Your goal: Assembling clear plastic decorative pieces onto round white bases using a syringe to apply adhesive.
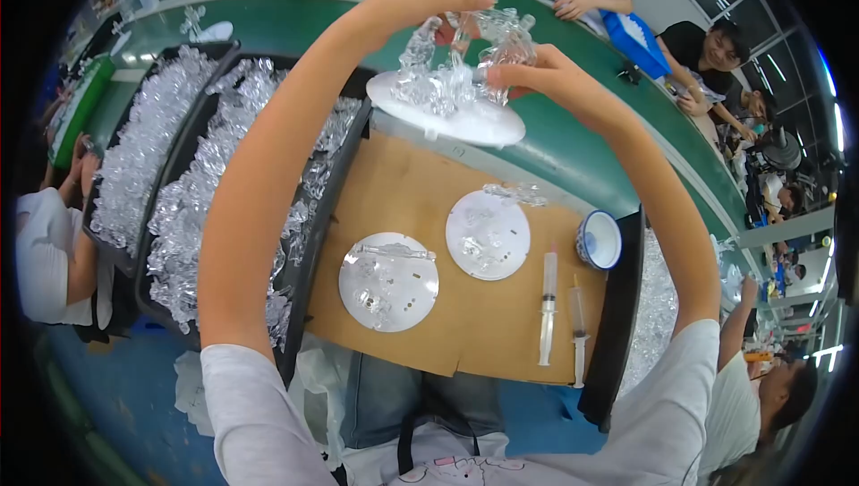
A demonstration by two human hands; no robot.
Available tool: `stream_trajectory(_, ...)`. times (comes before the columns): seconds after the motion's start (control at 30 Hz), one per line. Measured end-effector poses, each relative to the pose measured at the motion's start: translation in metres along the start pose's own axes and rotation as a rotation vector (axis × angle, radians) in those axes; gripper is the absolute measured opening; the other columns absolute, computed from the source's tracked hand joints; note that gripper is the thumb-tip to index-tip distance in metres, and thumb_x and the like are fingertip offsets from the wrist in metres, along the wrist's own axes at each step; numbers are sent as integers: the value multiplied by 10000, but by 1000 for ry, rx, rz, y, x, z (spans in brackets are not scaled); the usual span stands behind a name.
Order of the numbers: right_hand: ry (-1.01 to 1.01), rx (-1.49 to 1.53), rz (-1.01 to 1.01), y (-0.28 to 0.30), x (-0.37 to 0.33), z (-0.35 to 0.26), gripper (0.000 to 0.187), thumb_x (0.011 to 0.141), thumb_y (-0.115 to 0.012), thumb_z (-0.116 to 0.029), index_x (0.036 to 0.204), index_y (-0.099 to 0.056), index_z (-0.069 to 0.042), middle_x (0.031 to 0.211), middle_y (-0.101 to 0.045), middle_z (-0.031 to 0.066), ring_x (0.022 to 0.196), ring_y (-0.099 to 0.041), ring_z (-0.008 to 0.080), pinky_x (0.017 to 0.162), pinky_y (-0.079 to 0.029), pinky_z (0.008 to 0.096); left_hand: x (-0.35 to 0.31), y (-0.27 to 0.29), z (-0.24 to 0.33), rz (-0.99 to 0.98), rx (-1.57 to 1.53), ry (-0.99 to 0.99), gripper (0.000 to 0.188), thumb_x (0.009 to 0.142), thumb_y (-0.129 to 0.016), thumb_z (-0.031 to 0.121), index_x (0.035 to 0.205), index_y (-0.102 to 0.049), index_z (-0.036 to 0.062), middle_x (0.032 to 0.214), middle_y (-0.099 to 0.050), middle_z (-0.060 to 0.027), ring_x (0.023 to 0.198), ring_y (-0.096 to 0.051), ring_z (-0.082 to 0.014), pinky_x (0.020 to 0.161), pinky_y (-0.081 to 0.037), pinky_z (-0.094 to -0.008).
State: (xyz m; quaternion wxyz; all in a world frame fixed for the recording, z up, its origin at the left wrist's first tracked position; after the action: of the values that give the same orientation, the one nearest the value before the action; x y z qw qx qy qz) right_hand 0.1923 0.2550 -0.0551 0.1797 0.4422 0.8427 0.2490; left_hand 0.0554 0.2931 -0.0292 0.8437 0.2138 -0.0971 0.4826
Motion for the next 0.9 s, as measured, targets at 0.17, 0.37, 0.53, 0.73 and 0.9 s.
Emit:
stream_trajectory(0.17,-129,205,-94,7,-39,-56,383,839,-541,-314,1105,-551,-38,1008,-600,91,845,-610,161,714,-500,236,-11,-8,44,66,-159,210,238,800,-644,279,827,-590,49,731,-632,-53,549,-573,-80,463,-421,-196)
stream_trajectory(0.37,-205,442,-308,-15,-93,-77,366,924,-399,-264,1179,-471,-11,1097,-570,131,928,-620,265,664,-539,250,-38,-39,81,104,-170,357,439,720,-729,311,1001,-573,12,783,-575,-31,516,-525,-51,450,-421,-174)
stream_trajectory(0.53,-217,504,-325,-32,-122,-83,410,924,-404,-305,1201,-454,-7,1100,-568,142,951,-612,274,629,-541,246,-61,-53,98,199,-129,398,223,745,-555,48,943,-620,-29,811,-639,-120,666,-629,-155,586,-505,-276)
stream_trajectory(0.73,-285,592,-316,-54,-145,-69,410,906,-443,-301,1205,-453,-20,1098,-572,127,898,-617,224,616,-519,228,-61,-77,74,-80,-240,431,246,732,-617,101,936,-621,-36,783,-635,-121,634,-616,-154,521,-484,-258)
stream_trajectory(0.9,-260,490,46,-74,-180,-42,394,862,-560,-242,1189,-474,-39,1054,-559,44,851,-564,99,668,-464,206,-94,-109,93,-9,-148,187,212,739,-692,183,800,-599,2,655,-614,-70,491,-550,-93,419,-394,-209)
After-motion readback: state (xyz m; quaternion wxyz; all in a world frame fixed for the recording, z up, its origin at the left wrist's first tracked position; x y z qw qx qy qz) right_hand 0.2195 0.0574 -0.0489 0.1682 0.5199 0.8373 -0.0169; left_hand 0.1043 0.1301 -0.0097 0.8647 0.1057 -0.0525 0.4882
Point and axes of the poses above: each hand's wrist, its own x-axis towards the middle knuckle, its own y-axis out of the back of the hand, z = x × y, the point moved 7 cm from there along x, towards the middle knuckle
